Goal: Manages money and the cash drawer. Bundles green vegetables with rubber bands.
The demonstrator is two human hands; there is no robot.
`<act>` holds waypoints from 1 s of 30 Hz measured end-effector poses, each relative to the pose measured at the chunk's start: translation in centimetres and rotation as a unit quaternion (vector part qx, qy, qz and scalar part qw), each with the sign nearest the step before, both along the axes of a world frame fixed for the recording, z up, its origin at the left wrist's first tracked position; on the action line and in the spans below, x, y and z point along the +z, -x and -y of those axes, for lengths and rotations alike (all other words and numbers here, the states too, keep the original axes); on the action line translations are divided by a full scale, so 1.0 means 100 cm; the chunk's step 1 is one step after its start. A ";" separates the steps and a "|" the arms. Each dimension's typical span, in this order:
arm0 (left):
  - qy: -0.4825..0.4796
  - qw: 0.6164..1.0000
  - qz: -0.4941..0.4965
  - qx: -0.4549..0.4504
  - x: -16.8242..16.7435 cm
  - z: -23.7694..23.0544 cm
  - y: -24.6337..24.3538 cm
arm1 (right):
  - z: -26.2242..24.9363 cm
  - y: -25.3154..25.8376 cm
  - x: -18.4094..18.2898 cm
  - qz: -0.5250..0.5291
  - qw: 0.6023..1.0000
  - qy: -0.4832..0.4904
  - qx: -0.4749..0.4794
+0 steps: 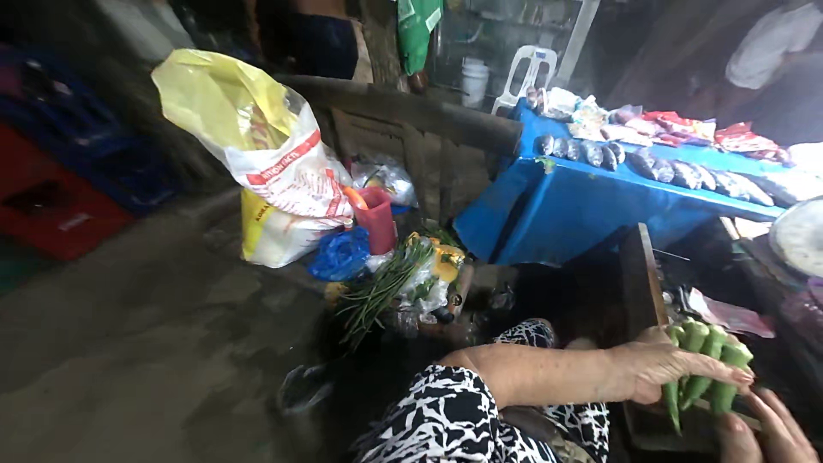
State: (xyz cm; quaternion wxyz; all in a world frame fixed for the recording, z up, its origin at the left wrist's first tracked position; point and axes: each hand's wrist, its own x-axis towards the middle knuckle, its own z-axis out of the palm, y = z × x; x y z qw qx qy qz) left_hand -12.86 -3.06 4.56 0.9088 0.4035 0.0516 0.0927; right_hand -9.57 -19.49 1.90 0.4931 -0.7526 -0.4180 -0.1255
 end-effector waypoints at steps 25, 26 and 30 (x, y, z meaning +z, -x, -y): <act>0.014 1.000 -0.001 -0.026 -0.031 0.033 -0.010 | 0.005 -0.001 -0.024 0.013 0.993 -0.035 -0.114; 0.015 1.000 -0.008 -0.024 -0.029 0.034 -0.009 | 0.006 0.000 -0.025 0.014 0.993 -0.028 -0.115; -0.009 1.000 -0.009 -0.024 -0.023 0.036 -0.007 | 0.004 0.009 -0.029 0.001 0.992 -0.030 -0.120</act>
